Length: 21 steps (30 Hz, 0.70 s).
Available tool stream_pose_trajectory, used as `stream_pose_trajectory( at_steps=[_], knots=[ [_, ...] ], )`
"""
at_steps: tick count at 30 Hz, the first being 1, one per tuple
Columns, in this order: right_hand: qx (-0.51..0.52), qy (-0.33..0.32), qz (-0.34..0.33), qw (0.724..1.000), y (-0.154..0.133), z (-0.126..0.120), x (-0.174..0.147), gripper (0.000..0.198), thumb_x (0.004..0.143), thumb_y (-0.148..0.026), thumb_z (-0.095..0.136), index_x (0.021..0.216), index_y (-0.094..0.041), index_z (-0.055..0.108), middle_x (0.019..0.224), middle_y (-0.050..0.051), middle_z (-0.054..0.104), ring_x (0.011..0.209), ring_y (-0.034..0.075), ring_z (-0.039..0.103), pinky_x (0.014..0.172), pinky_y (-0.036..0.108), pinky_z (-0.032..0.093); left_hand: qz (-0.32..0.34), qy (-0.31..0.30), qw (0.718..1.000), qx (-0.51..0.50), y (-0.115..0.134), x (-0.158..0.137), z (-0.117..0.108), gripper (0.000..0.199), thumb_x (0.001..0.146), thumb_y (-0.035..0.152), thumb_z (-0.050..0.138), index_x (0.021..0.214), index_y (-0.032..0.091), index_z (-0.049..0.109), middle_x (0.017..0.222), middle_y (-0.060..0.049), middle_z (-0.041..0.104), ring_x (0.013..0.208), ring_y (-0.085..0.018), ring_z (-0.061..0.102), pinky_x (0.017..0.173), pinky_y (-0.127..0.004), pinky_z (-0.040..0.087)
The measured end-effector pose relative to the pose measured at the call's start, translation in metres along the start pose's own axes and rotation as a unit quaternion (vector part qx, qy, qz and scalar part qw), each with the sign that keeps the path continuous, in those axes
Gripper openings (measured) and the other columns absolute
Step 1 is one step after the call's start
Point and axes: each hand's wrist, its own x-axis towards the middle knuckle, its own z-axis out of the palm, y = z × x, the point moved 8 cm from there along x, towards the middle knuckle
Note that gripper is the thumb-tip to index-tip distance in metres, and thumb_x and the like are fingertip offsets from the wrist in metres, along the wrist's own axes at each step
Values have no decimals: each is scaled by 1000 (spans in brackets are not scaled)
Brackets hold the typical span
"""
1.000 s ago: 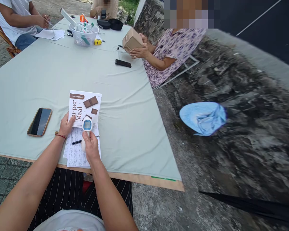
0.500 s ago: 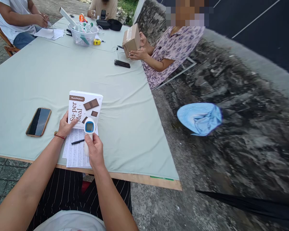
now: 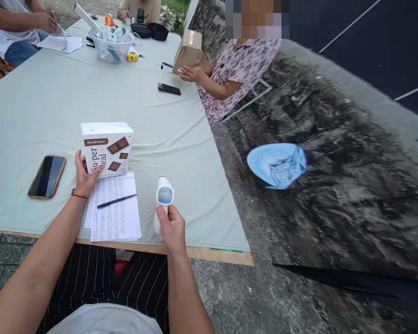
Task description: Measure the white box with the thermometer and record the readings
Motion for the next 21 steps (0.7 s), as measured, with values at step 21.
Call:
stream_pose_trajectory(
  at_steps=[21],
  knots=[
    [-449,-52,-350,820,0,85,9,35,96,-21,44,126,-21,62,124,14,59,104,27,52,87,42,44,-77,-47,992,93,5,-10,-2,63,77,36,73,133,21,49,124,-13,60,121,-32,56,104,-56,47]
  ],
)
